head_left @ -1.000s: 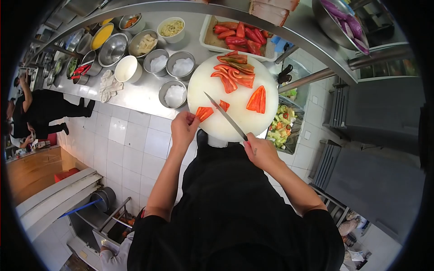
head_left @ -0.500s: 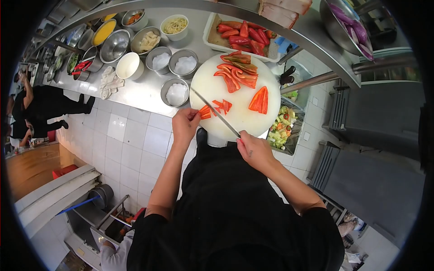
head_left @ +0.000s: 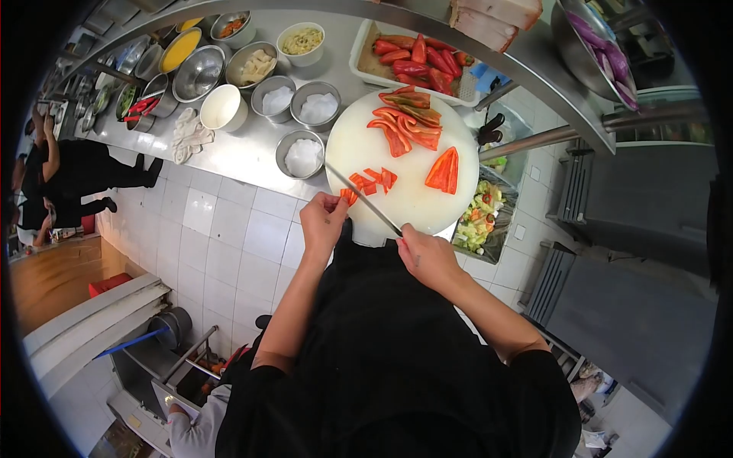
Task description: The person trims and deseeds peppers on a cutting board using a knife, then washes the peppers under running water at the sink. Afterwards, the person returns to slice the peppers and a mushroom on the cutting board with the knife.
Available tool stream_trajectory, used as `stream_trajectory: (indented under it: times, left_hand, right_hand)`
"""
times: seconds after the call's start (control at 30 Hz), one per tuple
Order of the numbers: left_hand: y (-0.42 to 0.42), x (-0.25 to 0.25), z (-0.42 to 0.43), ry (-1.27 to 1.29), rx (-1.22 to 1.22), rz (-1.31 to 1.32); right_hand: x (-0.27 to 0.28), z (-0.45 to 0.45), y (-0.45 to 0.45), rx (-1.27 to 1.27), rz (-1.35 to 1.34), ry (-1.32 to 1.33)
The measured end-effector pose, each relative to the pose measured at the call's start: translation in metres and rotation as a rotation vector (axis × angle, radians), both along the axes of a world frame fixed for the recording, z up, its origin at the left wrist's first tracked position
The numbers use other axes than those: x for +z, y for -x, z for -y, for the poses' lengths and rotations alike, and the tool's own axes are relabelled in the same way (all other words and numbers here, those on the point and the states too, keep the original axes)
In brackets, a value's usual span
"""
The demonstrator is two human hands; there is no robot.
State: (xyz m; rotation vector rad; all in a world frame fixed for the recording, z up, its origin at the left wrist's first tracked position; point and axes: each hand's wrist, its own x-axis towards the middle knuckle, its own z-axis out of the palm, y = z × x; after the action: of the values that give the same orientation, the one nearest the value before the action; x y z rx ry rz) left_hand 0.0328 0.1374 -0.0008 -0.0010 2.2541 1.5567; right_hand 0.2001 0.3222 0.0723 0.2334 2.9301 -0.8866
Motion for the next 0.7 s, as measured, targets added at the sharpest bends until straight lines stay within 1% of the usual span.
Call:
stream_trajectory:
  times: [0.03,0.07,0.13,0.17,0.2,0.23,0.27,0.33,0.37,0.4,0.43,0.47,0.5,0.53,0.6,0.63,0.67,0.7]
  left_hand:
    - [-0.002,0.001,0.0,0.001,-0.001,0.001]
    - [-0.002,0.003,0.0,0.006,-0.007,0.003]
    - [-0.002,0.004,0.001,0.013,-0.007,0.004]
    - [-0.003,0.004,0.002,-0.039,0.013,0.022]
    - [-0.004,0.005,0.001,-0.093,0.025,0.039]
    - [-0.002,0.008,-0.002,-0.096,0.016,0.036]
    - [-0.001,0.013,-0.005,-0.055,-0.034,-0.007]
    - [0.001,0.022,-0.012,-0.013,-0.083,-0.053]
    - [0.004,0.026,-0.023,0.033,-0.174,-0.452]
    - [0.008,0.027,-0.035,0.079,-0.264,-0.852]
    - [0.013,0.027,-0.044,0.078,-0.265,-0.856]
    - [0.019,0.027,-0.053,0.073,-0.485,-0.929]
    - [0.026,0.026,-0.06,0.071,-0.704,-0.996]
    - [0.033,0.021,-0.065,0.08,-0.701,-1.001]
    - [0.051,-0.005,-0.074,0.091,-0.898,-1.045]
    - [0.065,-0.016,-0.073,0.013,-0.876,-1.027]
    - [0.079,-0.022,-0.066,0.02,-0.875,-1.032]
    - [0.093,-0.024,-0.057,0.066,-0.802,-1.028]
  right_hand:
    - [-0.013,-0.002,-0.005,0.038,0.119,-0.05]
    - [-0.018,-0.004,-0.007,0.037,0.119,-0.05]
    - [-0.024,-0.013,-0.01,0.023,0.193,0.064]
    - [-0.02,-0.018,-0.011,0.023,0.195,0.068]
    - [-0.011,-0.025,-0.01,-0.005,0.174,0.168]
    - [-0.004,-0.033,-0.01,-0.036,0.148,0.263]
    - [0.001,-0.04,-0.015,-0.044,0.145,0.261]
    - [0.007,-0.053,-0.026,-0.202,0.11,0.353]
    - [0.009,-0.057,-0.033,-0.26,0.071,0.369]
    - [0.01,-0.062,-0.042,-0.261,0.065,0.368]
    - [0.009,-0.066,-0.05,-0.345,0.1,0.384]
    - [0.009,-0.068,-0.057,-0.426,0.135,0.4]
    - [0.02,-0.068,-0.059,-0.514,0.259,0.433]
    - [0.015,-0.069,-0.067,-0.506,0.254,0.437]
    - [0.005,-0.07,-0.082,-0.471,0.179,0.375]
    - [0.008,-0.068,-0.087,-0.526,0.213,0.433]
    - [0.013,-0.065,-0.089,-0.522,0.208,0.436]
    - [0.016,-0.061,-0.091,-0.557,0.21,0.482]
